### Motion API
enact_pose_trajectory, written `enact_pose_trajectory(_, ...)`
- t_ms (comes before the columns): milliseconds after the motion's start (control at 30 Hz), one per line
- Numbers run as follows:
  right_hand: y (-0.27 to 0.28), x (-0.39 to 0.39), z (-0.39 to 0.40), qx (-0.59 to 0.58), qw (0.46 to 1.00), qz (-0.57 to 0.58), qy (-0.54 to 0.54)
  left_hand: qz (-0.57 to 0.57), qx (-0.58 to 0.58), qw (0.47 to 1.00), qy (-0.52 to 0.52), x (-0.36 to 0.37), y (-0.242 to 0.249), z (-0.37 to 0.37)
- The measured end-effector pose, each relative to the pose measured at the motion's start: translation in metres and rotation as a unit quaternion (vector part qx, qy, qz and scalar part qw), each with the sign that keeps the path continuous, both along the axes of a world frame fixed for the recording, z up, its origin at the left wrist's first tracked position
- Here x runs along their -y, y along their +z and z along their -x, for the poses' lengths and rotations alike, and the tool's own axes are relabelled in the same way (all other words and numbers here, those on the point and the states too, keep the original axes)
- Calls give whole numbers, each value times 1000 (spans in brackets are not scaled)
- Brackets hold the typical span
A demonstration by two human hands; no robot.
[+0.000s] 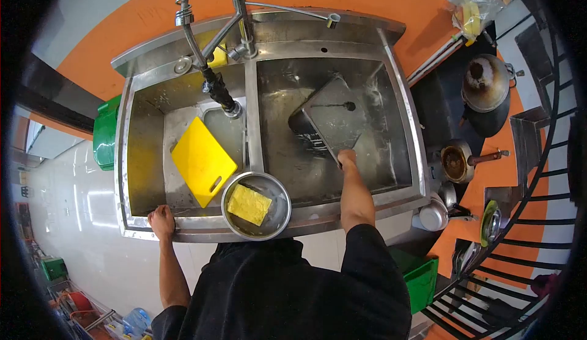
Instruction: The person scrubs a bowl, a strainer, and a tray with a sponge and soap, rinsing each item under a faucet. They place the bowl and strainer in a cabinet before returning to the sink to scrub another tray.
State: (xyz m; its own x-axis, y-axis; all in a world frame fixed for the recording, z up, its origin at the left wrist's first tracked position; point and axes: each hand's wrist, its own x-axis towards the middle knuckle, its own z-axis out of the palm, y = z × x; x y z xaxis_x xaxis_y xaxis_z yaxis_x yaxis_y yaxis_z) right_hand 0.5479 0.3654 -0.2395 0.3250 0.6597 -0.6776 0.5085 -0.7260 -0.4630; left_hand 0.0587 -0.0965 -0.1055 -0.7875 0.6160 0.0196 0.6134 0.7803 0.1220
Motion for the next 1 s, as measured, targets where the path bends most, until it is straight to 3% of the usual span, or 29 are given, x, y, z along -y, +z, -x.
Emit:
enact_pose_trajectory(33,-7,-7,-9,-1,1000,-2,1,-10,-4,1000,-10,2,-3,1)
enact_pose_trajectory(67,-30,-17,-24,141,949,-34,281,-21,-8,1000,-18,2,-4,3)
enact_pose_trajectory(100,-51,-24,-34,270,800,-63,532,-22,-9,1000,-16,0,-1,1)
enact_pose_trajectory(133,-68,-26,-37,270,798,-65,535,-14,-7,1000,-7,-3,4,-3)
enact_pose_trajectory(200,-75,-18,-32,228,950,-48,207,-2,-4,1000,7,-3,5,-4)
enact_pose_trajectory(233,-78,-14,-31,227,949,-47,211,-7,0,1000,2,-4,5,-3)
enact_pose_trajectory(300,-18,9,-11,277,946,-146,83,-9,6,1000,3,-1,4,-2)
enact_pose_trajectory(400,19,19,5,257,953,-161,11,-8,-2,1000,5,1,-2,0)
enact_pose_trajectory(733,3,11,-15,185,977,-101,28,1,-2,1000,9,0,-3,3)
enact_pose_trajectory(800,-18,9,-25,235,954,-117,147,22,-1,1000,10,-3,-1,1)
enact_pose_trajectory(867,-65,0,-36,257,952,-96,136,15,1,1000,17,-3,0,1)
enact_pose_trajectory(933,-79,-5,-46,281,949,-74,123,9,5,1000,23,-3,-1,0)
enact_pose_trajectory(1000,-70,-4,-48,256,941,-40,216,7,-12,1000,11,-3,-1,-1)
